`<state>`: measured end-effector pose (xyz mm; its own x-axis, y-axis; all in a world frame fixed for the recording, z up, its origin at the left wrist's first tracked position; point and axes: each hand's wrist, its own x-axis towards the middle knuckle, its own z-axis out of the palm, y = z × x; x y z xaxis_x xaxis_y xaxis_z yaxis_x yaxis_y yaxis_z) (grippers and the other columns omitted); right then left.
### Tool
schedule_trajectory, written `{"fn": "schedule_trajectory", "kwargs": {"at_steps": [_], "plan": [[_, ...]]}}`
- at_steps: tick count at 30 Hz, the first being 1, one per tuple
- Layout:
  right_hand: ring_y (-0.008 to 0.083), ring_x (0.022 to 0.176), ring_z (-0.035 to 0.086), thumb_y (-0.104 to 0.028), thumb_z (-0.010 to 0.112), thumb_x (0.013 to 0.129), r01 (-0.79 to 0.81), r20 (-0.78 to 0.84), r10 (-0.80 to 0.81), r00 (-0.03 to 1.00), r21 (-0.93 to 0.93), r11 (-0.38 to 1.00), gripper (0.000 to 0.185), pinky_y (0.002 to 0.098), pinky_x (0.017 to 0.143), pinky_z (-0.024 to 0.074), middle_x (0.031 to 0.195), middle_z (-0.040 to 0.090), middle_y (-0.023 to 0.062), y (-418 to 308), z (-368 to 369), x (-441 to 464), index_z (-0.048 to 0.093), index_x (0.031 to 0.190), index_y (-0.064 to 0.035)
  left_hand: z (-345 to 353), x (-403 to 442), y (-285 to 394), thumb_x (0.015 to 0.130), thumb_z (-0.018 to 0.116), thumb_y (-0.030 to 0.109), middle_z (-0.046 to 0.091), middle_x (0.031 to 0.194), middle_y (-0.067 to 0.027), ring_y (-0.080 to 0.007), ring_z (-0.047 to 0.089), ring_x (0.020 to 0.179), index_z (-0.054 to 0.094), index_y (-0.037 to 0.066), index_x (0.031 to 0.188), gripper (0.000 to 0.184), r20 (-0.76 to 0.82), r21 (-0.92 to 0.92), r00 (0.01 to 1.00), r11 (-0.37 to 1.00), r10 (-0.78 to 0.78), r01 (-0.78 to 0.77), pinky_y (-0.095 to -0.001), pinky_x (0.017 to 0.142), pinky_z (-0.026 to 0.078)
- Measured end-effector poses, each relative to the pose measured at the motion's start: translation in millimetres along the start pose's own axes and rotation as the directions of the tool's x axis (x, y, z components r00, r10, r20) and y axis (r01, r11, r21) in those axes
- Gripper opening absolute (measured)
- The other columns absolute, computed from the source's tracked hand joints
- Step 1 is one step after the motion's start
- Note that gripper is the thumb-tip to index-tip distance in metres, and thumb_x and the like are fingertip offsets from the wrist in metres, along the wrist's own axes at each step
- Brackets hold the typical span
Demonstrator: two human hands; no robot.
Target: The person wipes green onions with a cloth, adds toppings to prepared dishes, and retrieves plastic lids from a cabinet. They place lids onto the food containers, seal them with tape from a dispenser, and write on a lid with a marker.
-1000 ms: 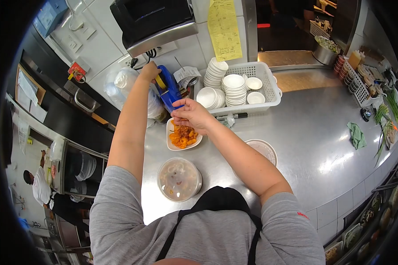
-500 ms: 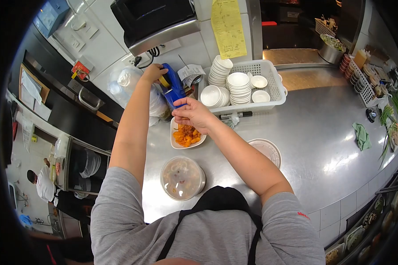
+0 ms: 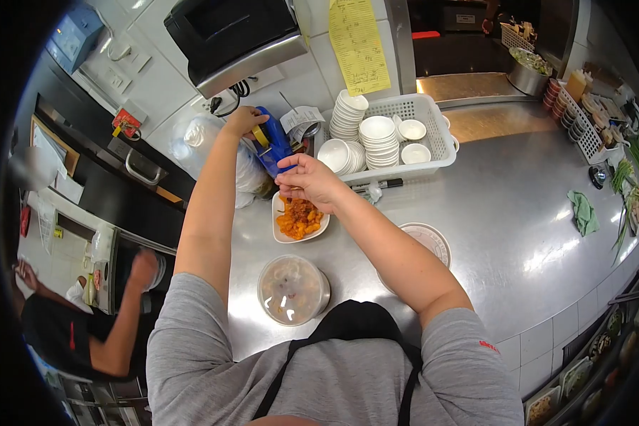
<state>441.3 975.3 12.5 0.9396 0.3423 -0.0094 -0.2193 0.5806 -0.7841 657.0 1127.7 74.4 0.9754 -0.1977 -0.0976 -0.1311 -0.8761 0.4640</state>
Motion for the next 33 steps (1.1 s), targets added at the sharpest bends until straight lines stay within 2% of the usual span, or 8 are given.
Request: {"fn": "schedule_trajectory", "kwargs": {"at_steps": [2,9,12,14,15,17,24,33], "plan": [[0.0088,0.076,0.056,-0.008,0.059,0.081,0.006,-0.003,-0.006,1.0,0.011,1.0,0.027,0.0225,0.073,0.0486,0.088,0.057,0.0029,0.2,-1.6,0.1,0.046,0.105,-0.0078,2.7,-3.2,-3.1,0.068,0.071,0.031,0.062,0.082,-0.0164,-0.0228,0.062,0.051,0.056,-0.004,0.102,0.052,-0.165,-0.02,0.971,0.984,0.17,-0.176,-0.0291,0.046,0.051],[0.0093,0.076,0.056,-0.008,0.06,0.081,0.008,0.014,-0.008,1.0,0.022,1.0,0.029,0.0234,0.072,0.0495,0.088,0.057,0.0036,5.3,-1.2,3.9,0.046,0.106,-0.0068,18.8,10.9,-21.3,0.062,0.074,0.026,0.062,0.083,-0.0207,-0.0306,0.063,0.072,0.058,-0.003,0.098,0.049,-0.362,0.129,0.879,0.95,0.311,-0.283,-0.035,0.065,0.05],[0.0093,0.076,0.057,-0.008,0.06,0.08,0.004,0.012,-0.004,1.0,0.005,1.0,0.03,0.0236,0.072,0.0497,0.088,0.057,0.0037,5.4,-1.5,7.5,0.045,0.106,-0.0061,20.2,9.0,-20.8,0.065,0.073,0.025,0.06,0.084,-0.0195,-0.0256,0.062,0.066,0.057,-0.002,0.101,0.048,-0.353,0.197,0.883,0.947,0.308,-0.252,-0.0328,0.045,0.048],[0.0093,0.076,0.057,-0.007,0.06,0.08,0.0,0.015,0.0,1.0,-0.004,1.0,0.03,0.0236,0.073,0.0497,0.088,0.057,0.0037,2.5,-1.3,6.5,0.045,0.106,-0.0059,24.2,-6.9,-15.0,0.061,0.075,0.026,0.059,0.086,-0.0178,-0.033,0.057,0.084,0.058,0.005,0.102,0.049,-0.457,0.331,0.789,0.902,0.411,-0.278,-0.0374,0.073,0.046],[0.0091,0.076,0.057,-0.007,0.06,0.08,-0.004,0.031,0.004,1.0,-0.015,1.0,0.031,0.0235,0.073,0.0496,0.087,0.057,0.0035,0.6,1.0,3.9,0.045,0.106,-0.006,25.0,-13.7,-13.1,0.061,0.075,0.026,0.059,0.086,-0.0178,-0.033,0.057,0.084,0.058,0.005,0.102,0.049,-0.452,0.337,0.788,0.898,0.418,-0.283,-0.0374,0.073,0.046],[0.0089,0.076,0.057,-0.007,0.06,0.08,-0.011,0.053,0.012,0.999,-0.02,1.0,0.031,0.0234,0.073,0.0496,0.087,0.057,0.0032,3.0,2.7,0.9,0.045,0.106,-0.0061,26.1,-31.5,-16.6,0.061,0.074,0.022,0.054,0.088,-0.0151,-0.0326,0.054,0.083,0.056,0.01,0.107,0.051,-0.547,0.097,0.791,0.959,0.274,-0.265,-0.0371,0.074,0.045],[0.008,0.076,0.056,-0.007,0.06,0.08,-0.046,0.066,0.046,0.997,0.007,0.999,0.03,0.023,0.072,0.0496,0.087,0.057,0.0028,8.0,-1.1,-7.2,0.046,0.107,-0.0063,41.4,-78.2,-13.0,0.06,0.075,0.015,0.05,0.087,-0.0122,-0.0298,0.053,0.08,0.055,0.015,0.109,0.053,-0.65,0.135,0.659,0.911,0.378,-0.39,-0.0367,0.073,0.044],[0.0081,0.075,0.057,-0.007,0.06,0.08,-0.036,0.073,0.035,0.997,0.004,0.999,0.029,0.0221,0.071,0.0501,0.085,0.058,0.0028,-0.2,-1.0,-13.0,0.047,0.106,-0.0067,44.0,-49.3,-19.1,0.059,0.076,0.021,0.053,0.094,-0.0182,-0.0331,0.055,0.085,0.055,0.008,0.109,0.055,-0.514,0.058,0.825,0.969,0.234,-0.239,-0.0376,0.076,0.045]]}}
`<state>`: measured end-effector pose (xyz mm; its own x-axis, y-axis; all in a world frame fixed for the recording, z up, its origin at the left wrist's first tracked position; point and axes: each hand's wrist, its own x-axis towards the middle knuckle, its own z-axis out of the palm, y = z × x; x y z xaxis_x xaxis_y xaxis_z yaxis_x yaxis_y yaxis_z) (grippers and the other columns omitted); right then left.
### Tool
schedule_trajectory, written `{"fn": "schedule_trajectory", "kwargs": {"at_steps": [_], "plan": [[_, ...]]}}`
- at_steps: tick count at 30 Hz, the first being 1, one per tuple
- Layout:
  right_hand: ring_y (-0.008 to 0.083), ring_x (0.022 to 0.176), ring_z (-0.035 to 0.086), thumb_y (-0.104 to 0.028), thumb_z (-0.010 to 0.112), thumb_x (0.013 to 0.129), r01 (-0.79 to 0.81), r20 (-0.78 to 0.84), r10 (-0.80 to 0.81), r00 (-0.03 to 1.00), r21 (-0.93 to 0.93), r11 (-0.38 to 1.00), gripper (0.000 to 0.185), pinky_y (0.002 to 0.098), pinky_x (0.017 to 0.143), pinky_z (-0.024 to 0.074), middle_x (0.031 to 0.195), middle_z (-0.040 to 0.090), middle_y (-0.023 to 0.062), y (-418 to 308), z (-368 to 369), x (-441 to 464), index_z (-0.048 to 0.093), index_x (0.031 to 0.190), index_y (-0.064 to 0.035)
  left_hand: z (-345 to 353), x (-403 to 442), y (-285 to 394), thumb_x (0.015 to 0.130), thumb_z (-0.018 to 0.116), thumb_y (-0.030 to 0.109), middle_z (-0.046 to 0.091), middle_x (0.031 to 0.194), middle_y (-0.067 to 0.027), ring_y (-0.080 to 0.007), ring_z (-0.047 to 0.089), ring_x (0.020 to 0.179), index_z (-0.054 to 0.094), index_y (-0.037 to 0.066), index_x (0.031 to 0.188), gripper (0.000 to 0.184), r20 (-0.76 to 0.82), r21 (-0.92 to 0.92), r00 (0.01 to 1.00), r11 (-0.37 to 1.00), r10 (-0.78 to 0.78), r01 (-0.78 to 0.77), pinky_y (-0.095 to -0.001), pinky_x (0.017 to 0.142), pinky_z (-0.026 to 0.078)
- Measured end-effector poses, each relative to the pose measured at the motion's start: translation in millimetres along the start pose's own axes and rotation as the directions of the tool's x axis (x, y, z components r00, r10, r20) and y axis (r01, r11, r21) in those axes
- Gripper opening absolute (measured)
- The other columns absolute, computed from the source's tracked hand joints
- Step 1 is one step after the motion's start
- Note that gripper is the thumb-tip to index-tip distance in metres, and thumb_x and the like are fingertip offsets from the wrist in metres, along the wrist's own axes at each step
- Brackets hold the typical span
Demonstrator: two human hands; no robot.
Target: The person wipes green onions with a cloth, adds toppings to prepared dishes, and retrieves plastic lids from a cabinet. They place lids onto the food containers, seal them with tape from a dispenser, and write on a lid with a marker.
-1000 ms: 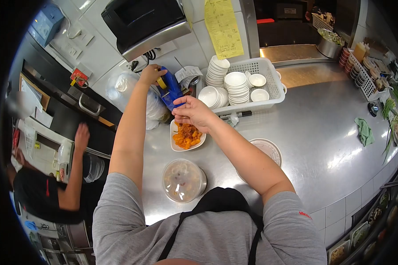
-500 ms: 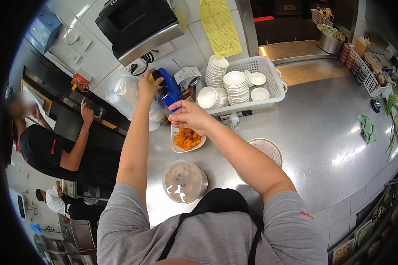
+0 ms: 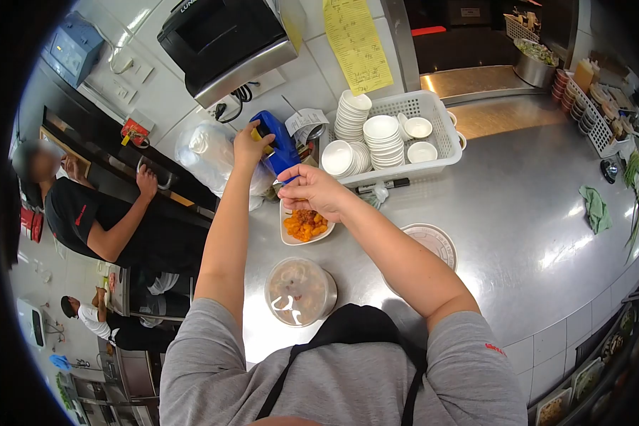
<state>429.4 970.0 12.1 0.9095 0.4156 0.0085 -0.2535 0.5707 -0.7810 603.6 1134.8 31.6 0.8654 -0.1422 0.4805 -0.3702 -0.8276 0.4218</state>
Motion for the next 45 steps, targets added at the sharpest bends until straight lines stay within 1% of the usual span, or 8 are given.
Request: {"fn": "schedule_trajectory", "kwargs": {"at_steps": [8,20,23,27,29,33,39,45], "plan": [[0.0089,0.077,0.057,-0.007,0.061,0.079,0.014,-0.03,-0.013,0.999,0.02,1.0,0.03,0.0225,0.072,0.05,0.086,0.058,0.0034,3.8,-5.1,9.0,0.047,0.106,-0.0065,8.3,13.7,-0.9,0.057,0.078,0.026,0.054,0.094,-0.0205,-0.0336,0.055,0.087,0.056,0.01,0.109,0.059,-0.072,0.094,0.997,0.996,0.017,-0.01,-0.0387,0.077,0.045],[0.0091,0.076,0.058,-0.006,0.06,0.079,0.008,-0.047,-0.007,0.999,0.017,1.0,0.029,0.0237,0.073,0.0498,0.087,0.058,0.0039,5.9,-10.6,9.7,0.046,0.105,-0.007,-3.8,22.5,10.2,0.066,0.071,0.035,0.05,0.11,-0.0161,-0.0309,0.052,0.099,0.049,0.014,0.119,0.061,0.219,0.313,0.969,0.949,-0.111,0.037,-0.0369,0.084,0.043],[0.0115,0.078,0.056,-0.005,0.061,0.078,0.011,-0.041,-0.01,0.999,0.029,1.0,0.033,0.0256,0.073,0.0493,0.087,0.056,0.0053,5.0,-8.2,4.3,0.045,0.106,-0.0053,-12.5,17.2,15.1,0.073,0.065,0.039,0.049,0.109,-0.0197,-0.0321,0.052,0.1,0.046,0.014,0.123,0.059,0.233,0.189,0.959,0.975,-0.159,0.116,-0.0356,0.083,0.042],[0.0112,0.076,0.056,-0.006,0.061,0.078,0.037,-0.095,-0.036,0.995,0.008,0.999,0.036,0.0235,0.07,0.0476,0.087,0.057,0.0056,14.7,-8.4,-0.9,0.042,0.109,-0.006,-38.6,-21.8,12.7,0.083,0.049,0.045,0.054,0.096,-0.0208,-0.0274,0.055,0.09,0.051,0.007,0.115,0.05,-0.183,-0.215,0.98,0.969,0.082,-0.122,-0.0342,0.075,0.044],[0.0093,0.08,0.054,-0.009,0.059,0.081,0.027,-0.117,-0.032,0.993,-0.043,0.999,0.036,0.0213,0.069,0.0466,0.089,0.058,0.0055,15.3,-5.9,-2.5,0.042,0.112,-0.0068,-53.1,-63.7,19.9,0.087,0.044,0.044,0.058,0.083,-0.0141,-0.0211,0.057,0.079,0.056,0.002,0.097,0.045,-0.067,-0.615,0.944,0.758,-0.323,0.216,-0.0312,0.068,0.046],[0.0088,0.073,0.054,-0.008,0.059,0.081,0.065,-0.151,-0.074,0.986,-0.066,0.996,0.033,0.0204,0.065,0.0461,0.085,0.058,0.0054,12.3,10.5,-5.1,0.044,0.11,-0.0054,-26.7,-110.7,17.3,0.089,0.036,0.043,0.059,0.087,-0.0111,-0.0197,0.057,0.085,0.055,0.001,0.094,0.047,0.56,-0.706,0.779,0.329,-0.283,0.627,-0.0318,0.072,0.044],[0.0082,0.068,0.054,-0.006,0.057,0.081,0.071,-0.224,-0.096,0.97,-0.116,0.991,0.03,0.02,0.062,0.0456,0.083,0.057,0.0052,5.6,43.7,-27.0,0.045,0.108,-0.0032,-11.2,-96.6,15.4,0.089,0.027,0.049,0.048,0.12,-0.0132,-0.0244,0.04,0.114,0.045,-0.001,0.118,0.06,0.63,-0.746,0.76,0.145,-0.161,0.649,-0.0437,0.095,0.025],[0.0084,0.068,0.052,-0.005,0.058,0.08,0.089,-0.22,-0.108,0.97,-0.092,0.992,0.024,0.0205,0.059,0.043,0.078,0.055,0.0033,22.1,65.1,-85.0,0.046,0.102,-0.0025,-11.4,-89.5,22.4,0.08,0.038,0.063,0.053,0.116,-0.0114,-0.0218,0.044,0.113,0.049,0.0,0.115,0.072,0.664,-0.681,0.697,0.166,-0.269,0.713,-0.0412,0.096,0.027]]}}
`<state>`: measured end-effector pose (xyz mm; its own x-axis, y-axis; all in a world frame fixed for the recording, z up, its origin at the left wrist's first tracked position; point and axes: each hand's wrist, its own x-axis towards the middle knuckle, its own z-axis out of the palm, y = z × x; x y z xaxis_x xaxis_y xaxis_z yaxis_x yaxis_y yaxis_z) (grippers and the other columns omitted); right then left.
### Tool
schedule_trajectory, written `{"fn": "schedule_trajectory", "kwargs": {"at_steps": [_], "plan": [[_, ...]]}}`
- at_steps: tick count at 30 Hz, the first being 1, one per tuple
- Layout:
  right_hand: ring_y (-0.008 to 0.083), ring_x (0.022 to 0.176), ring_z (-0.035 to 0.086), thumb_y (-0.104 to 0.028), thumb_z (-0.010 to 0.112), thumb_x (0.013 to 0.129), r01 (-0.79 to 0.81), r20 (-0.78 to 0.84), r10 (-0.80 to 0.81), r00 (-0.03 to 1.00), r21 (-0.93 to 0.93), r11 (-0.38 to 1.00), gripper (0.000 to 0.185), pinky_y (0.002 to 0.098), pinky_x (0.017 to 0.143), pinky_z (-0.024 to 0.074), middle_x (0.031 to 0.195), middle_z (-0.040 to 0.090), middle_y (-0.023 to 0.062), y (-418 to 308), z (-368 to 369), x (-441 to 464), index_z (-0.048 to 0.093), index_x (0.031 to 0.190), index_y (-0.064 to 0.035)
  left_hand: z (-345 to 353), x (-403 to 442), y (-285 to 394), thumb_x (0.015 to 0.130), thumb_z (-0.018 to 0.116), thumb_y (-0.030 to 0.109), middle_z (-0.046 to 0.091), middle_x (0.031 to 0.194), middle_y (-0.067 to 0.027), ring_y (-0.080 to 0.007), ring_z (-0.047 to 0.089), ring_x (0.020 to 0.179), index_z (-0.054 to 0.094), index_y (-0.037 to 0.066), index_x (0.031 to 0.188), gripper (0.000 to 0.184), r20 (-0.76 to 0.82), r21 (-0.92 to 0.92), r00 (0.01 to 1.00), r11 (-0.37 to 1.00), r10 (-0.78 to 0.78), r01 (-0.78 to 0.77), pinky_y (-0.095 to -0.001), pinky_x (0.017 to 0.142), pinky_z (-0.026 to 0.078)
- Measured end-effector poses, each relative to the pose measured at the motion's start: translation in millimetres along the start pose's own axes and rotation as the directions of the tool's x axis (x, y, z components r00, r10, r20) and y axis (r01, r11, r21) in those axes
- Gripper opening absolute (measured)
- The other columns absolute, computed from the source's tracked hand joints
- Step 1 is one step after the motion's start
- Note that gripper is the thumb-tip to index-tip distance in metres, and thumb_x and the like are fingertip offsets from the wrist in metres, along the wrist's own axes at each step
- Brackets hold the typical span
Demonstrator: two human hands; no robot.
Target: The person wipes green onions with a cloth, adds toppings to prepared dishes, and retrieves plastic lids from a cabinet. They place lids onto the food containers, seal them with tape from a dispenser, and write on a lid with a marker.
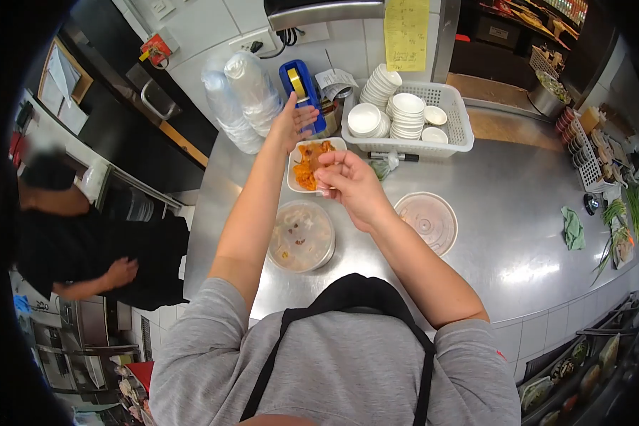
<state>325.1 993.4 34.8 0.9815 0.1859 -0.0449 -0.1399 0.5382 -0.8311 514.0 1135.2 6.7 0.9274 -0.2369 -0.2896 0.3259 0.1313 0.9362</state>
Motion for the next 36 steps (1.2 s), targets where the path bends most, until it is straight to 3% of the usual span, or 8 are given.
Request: {"fn": "schedule_trajectory", "kwargs": {"at_steps": [7,17,19,20,22,27,32,36], "plan": [[0.0056,0.069,0.053,-0.007,0.059,0.08,0.012,-0.07,-0.019,0.997,-0.102,0.995,0.021,0.0181,0.06,0.0433,0.077,0.055,-0.0002,0.7,-3.9,-33.6,0.05,0.099,-0.0046,4.5,8.1,-2.2,0.075,0.05,0.061,0.062,0.096,-0.0089,-0.0183,0.055,0.091,0.059,0.003,0.094,0.062,-0.148,0.051,0.988,0.998,0.039,-0.032,-0.0342,0.073,0.035],[0.0053,0.067,0.053,-0.006,0.059,0.08,0.007,-0.044,-0.009,0.999,-0.058,0.998,0.02,0.0183,0.058,0.0434,0.076,0.055,-0.0001,15.2,-12.0,-27.1,0.051,0.098,-0.0047,3.3,11.5,-8.5,0.077,0.065,0.031,0.064,0.083,-0.0039,-0.0134,0.057,0.078,0.06,0.003,0.089,0.032,-0.224,0.143,0.97,0.987,0.098,-0.067,-0.0313,0.074,0.04],[0.0058,0.066,0.052,-0.005,0.058,0.079,-0.014,-0.066,0.008,0.998,-0.093,0.996,0.02,0.0183,0.058,0.0429,0.075,0.056,-0.0002,24.2,-19.0,-21.2,0.05,0.097,-0.005,-5.5,31.8,-18.1,0.077,0.065,0.019,0.064,0.078,-0.0068,-0.0136,0.06,0.072,0.061,0.0,0.086,0.022,-0.166,0.262,0.921,0.916,0.352,-0.303,-0.0261,0.066,0.045],[0.0058,0.066,0.052,-0.005,0.058,0.079,-0.035,-0.064,0.029,0.997,-0.092,0.995,0.02,0.0183,0.058,0.0429,0.075,0.056,-0.0002,26.7,-20.0,-21.6,0.05,0.097,-0.005,-9.6,40.5,-17.9,0.077,0.065,0.019,0.064,0.078,-0.0068,-0.0136,0.06,0.072,0.061,0.0,0.086,0.022,-0.182,0.257,0.923,0.923,0.338,-0.287,-0.0261,0.066,0.045],[0.0065,0.065,0.052,-0.004,0.058,0.079,-0.052,-0.068,0.045,0.997,-0.102,0.993,0.02,0.0186,0.058,0.0423,0.075,0.056,0.0,33.9,-20.6,-24.5,0.05,0.097,-0.0053,-19.1,42.3,-20.4,0.076,0.066,0.016,0.064,0.078,-0.0093,-0.0135,0.061,0.069,0.062,-0.002,0.084,0.02,-0.131,0.676,0.914,0.71,0.383,-0.2,-0.022,0.06,0.047],[0.0053,0.067,0.053,-0.004,0.058,0.079,-0.181,0.131,0.209,0.969,-0.195,0.964,0.021,0.0188,0.058,0.042,0.075,0.056,0.0004,55.1,-21.5,-53.0,0.047,0.097,-0.0069,-36.8,-30.6,-35.6,0.079,0.062,0.02,0.065,0.084,-0.0076,-0.0111,0.06,0.072,0.063,-0.004,0.085,0.025,-0.039,0.193,0.903,0.89,0.427,-0.412,-0.0253,0.062,0.044],[0.0049,0.064,0.053,-0.004,0.061,0.079,-0.288,0.161,0.33,0.93,-0.237,0.928,0.019,0.0174,0.056,0.0422,0.073,0.056,-0.0005,98.6,-30.7,-88.7,0.045,0.09,-0.0082,-74.7,-115.4,-58.9,0.082,0.06,0.025,0.065,0.084,-0.0048,-0.0068,0.056,0.08,0.063,0.0,0.09,0.026,-0.197,0.216,0.936,0.944,0.291,-0.248,-0.02,0.068,0.036],[0.0054,0.064,0.053,-0.006,0.061,0.079,-0.346,0.11,0.394,0.912,-0.308,0.886,0.017,0.0177,0.056,0.0432,0.071,0.053,0.0,129.4,-45.3,-93.6,0.045,0.086,-0.0056,-96.6,-127.8,-108.9,0.082,0.06,0.024,0.064,0.08,-0.0043,-0.0075,0.057,0.073,0.063,0.0,0.087,0.025,-0.298,0.147,0.945,0.984,0.137,-0.097,-0.0217,0.064,0.041]]}}
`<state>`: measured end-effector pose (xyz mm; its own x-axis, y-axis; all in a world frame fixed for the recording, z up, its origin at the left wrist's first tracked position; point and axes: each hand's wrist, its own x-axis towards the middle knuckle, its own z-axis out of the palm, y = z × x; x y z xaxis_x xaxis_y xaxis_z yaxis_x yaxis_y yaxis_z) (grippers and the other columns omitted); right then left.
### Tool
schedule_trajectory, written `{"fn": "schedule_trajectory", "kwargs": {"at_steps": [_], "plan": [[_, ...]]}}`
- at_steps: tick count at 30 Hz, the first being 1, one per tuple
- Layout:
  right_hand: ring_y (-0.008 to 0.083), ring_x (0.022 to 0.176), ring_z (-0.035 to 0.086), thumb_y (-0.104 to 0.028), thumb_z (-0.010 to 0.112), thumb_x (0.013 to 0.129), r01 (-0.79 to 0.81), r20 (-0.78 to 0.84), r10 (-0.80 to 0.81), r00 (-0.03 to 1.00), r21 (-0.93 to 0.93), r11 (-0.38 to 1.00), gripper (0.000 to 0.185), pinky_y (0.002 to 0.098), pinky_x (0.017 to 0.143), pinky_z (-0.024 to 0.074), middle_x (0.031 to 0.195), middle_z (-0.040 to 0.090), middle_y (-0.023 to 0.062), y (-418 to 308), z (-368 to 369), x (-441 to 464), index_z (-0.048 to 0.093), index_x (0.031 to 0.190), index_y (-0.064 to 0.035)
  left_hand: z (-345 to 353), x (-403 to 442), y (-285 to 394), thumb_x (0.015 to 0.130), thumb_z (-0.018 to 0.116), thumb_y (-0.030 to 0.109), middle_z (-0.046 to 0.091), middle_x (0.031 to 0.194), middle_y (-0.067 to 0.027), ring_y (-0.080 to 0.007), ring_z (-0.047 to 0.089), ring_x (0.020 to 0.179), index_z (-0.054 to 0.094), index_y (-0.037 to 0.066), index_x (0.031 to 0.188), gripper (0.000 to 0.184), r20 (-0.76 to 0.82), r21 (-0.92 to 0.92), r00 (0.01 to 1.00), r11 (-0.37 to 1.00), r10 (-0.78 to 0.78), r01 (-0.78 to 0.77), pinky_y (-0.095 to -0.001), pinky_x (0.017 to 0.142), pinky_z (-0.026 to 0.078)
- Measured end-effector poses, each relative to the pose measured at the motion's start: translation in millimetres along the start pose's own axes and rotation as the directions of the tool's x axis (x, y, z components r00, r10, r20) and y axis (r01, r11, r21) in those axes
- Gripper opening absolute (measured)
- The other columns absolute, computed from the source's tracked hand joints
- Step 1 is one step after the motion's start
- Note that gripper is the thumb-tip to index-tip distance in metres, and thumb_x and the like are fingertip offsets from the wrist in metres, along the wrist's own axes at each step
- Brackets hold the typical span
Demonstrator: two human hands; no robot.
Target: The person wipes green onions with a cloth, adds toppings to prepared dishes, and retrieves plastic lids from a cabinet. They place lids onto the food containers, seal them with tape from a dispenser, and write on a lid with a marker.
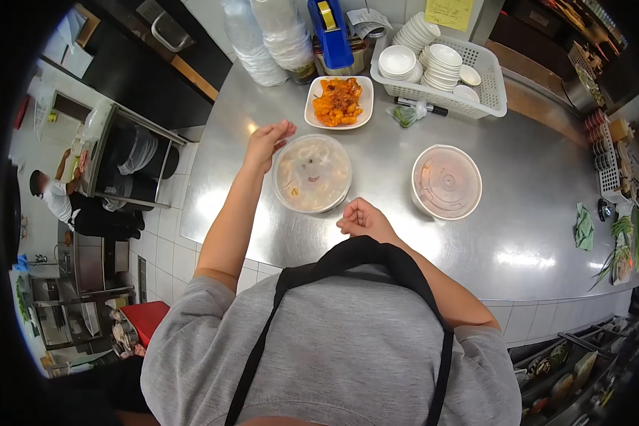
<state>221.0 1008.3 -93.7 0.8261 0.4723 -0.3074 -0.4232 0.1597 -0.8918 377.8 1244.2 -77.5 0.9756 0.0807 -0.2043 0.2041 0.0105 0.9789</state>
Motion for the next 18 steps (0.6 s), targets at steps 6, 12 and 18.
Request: {"fn": "schedule_trajectory", "kwargs": {"at_steps": [6,12,18], "plan": [[0.0057,0.059,0.048,-0.008,0.061,0.08,0.121,-0.196,-0.162,0.967,-0.206,0.971,0.017,0.0194,0.055,0.0417,0.07,0.051,-0.0004,27.2,-1.0,29.4,0.045,0.081,-0.0048,-10.4,-6.1,-25.5,0.081,0.059,0.015,0.063,0.08,-0.006,-0.011,0.06,0.068,0.062,0.002,0.094,0.018,0.355,0.017,0.883,0.947,-0.307,0.322,-0.0234,0.06,0.05],[0.0155,0.065,0.053,-0.007,0.063,0.076,0.212,-0.183,-0.38,0.907,-0.582,0.785,0.019,0.028,0.06,0.0437,0.073,0.053,0.0059,7.7,0.1,33.4,0.046,0.082,-0.0008,-10.5,-1.3,-35.2,0.077,0.061,0.011,0.063,0.086,-0.0055,-0.0113,0.06,0.076,0.059,0.002,0.104,0.029,0.375,0.111,0.893,0.968,-0.249,0.223,-0.0239,0.068,0.049],[0.0325,0.077,0.055,-0.005,0.061,0.071,0.137,0.041,-0.257,0.965,-0.92,0.368,0.018,0.0391,0.067,0.0432,0.082,0.056,0.0163,-37.8,-19.0,33.1,0.048,0.084,-0.0001,1.4,54.1,9.2,0.077,0.063,0.02,0.061,0.088,-0.0027,-0.0089,0.057,0.078,0.058,0.004,0.101,0.029,0.314,0.304,0.948,0.94,0.053,-0.153,-0.0231,0.069,0.046]]}}
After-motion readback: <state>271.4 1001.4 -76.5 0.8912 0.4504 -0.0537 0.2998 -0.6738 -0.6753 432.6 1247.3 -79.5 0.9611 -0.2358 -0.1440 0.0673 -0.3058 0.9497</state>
